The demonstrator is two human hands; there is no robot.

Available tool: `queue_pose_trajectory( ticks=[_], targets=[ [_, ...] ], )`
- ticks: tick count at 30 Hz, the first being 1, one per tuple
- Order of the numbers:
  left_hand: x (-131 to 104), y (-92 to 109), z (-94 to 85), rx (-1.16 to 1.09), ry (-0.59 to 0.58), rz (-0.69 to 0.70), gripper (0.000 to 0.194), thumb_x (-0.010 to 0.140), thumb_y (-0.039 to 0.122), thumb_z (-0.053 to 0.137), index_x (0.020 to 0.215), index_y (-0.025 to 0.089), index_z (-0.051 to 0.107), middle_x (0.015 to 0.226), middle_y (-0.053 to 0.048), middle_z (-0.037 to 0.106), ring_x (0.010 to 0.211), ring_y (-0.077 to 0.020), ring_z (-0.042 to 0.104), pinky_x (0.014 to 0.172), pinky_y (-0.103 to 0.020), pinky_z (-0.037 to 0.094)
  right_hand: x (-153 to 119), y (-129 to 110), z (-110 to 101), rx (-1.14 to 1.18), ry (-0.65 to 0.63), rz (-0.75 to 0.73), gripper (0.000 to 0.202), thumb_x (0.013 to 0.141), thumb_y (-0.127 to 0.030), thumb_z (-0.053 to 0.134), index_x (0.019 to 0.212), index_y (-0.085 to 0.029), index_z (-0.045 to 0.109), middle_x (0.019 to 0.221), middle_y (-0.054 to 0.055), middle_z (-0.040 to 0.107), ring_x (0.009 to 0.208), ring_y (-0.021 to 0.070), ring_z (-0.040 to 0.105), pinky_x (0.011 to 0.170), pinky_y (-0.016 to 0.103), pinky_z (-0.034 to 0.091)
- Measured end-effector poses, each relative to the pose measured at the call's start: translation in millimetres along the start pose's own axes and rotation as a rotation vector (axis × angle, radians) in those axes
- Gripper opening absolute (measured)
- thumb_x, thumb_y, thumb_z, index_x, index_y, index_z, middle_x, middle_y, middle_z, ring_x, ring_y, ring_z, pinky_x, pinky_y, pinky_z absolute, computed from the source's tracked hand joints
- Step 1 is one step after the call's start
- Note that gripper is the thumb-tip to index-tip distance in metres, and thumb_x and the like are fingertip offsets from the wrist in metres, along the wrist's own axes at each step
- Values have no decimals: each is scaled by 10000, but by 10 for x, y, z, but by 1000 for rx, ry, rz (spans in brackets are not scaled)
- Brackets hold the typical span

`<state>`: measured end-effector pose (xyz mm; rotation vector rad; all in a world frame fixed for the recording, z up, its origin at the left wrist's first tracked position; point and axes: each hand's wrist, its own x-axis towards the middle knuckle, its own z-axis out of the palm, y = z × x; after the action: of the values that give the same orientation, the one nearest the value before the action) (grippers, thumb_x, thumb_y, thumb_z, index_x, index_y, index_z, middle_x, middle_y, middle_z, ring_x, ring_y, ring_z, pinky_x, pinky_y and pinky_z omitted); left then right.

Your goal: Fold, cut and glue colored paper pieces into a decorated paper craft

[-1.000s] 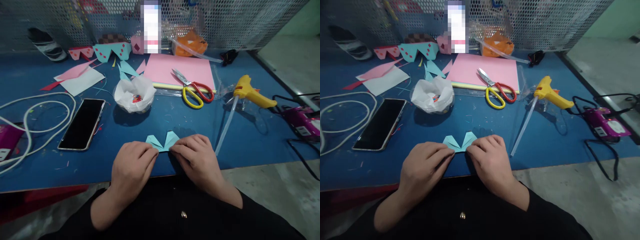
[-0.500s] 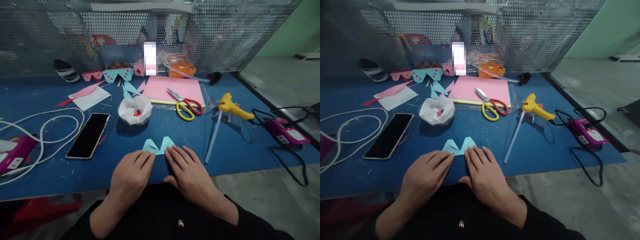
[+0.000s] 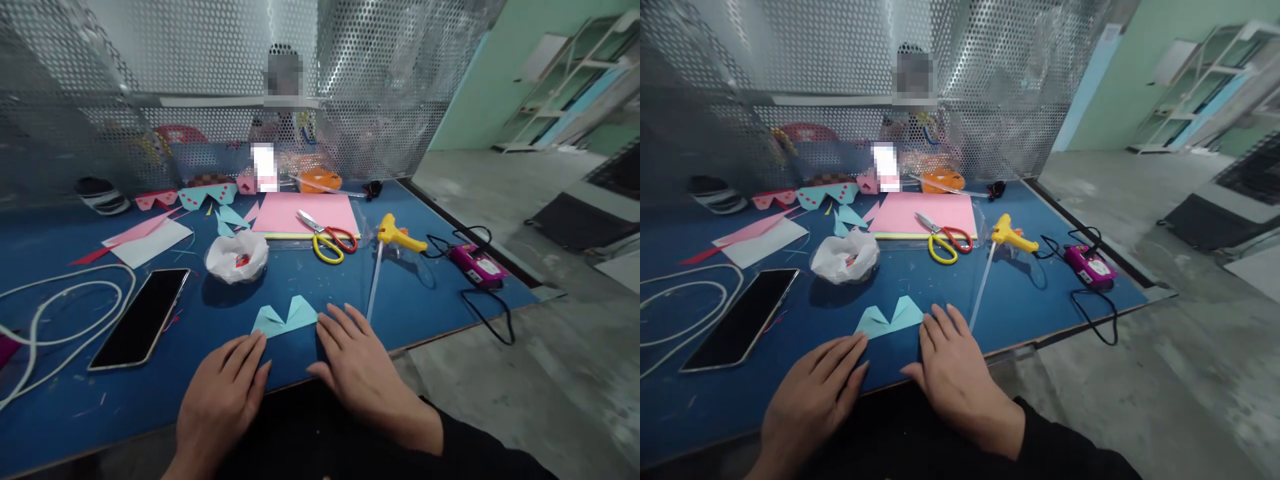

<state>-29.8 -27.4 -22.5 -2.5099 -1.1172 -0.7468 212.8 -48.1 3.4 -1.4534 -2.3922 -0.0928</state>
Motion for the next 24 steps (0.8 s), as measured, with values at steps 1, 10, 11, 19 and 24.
queue_pose_trajectory(
  ticks=[1, 10, 11, 19, 24],
  targets=[
    [-4, -1, -1, 3, 2, 3, 352, 914, 187, 605, 1261, 128, 614, 1157, -140, 730, 991, -298, 668, 832, -469, 562, 11, 95, -84, -11, 62, 9, 426, 981, -398, 514, 1246, -89, 641, 1314, 135, 668, 1277, 287, 554, 1129, 479, 363],
    [19, -8, -30, -12, -29, 21, 366, 888, 140, 632, 1244, 57, 613, 1166, -188, 712, 1012, -306, 650, 833, -470, 564, 448, 1787, -552, -471, -24, 493, 355, 801, -96, 518, 1136, -39, 622, 1104, 250, 683, 971, 335, 632, 759, 389, 401],
    [22, -2, -34, -22, -34, 16, 367, 886, 136, 632, 1244, 54, 612, 1168, -187, 712, 1012, -305, 650, 829, -466, 567, 470, 1895, -537, -461, -77, 492, 321, 779, -72, 516, 1070, -55, 651, 1005, 233, 702, 877, 317, 641, 698, 372, 371],
    [19, 52, -43, -57, -60, -44, 356, 877, 147, 640, 1215, 40, 624, 1145, -183, 725, 1024, -317, 651, 827, -469, 577, 507, 1965, -453, -420, -179, 526, 389, 847, -114, 494, 1208, -23, 607, 1076, 291, 636, 768, 271, 580, 604, 368, 270],
    [8, 61, -36, -64, -55, -54, 358, 875, 144, 639, 1216, 37, 622, 1161, -184, 721, 1031, -319, 649, 835, -478, 577, 536, 1918, -431, -354, -105, 559, 347, 902, -159, 447, 1167, -40, 636, 1047, 259, 617, 837, 274, 566, 661, 384, 315]
  ],
)
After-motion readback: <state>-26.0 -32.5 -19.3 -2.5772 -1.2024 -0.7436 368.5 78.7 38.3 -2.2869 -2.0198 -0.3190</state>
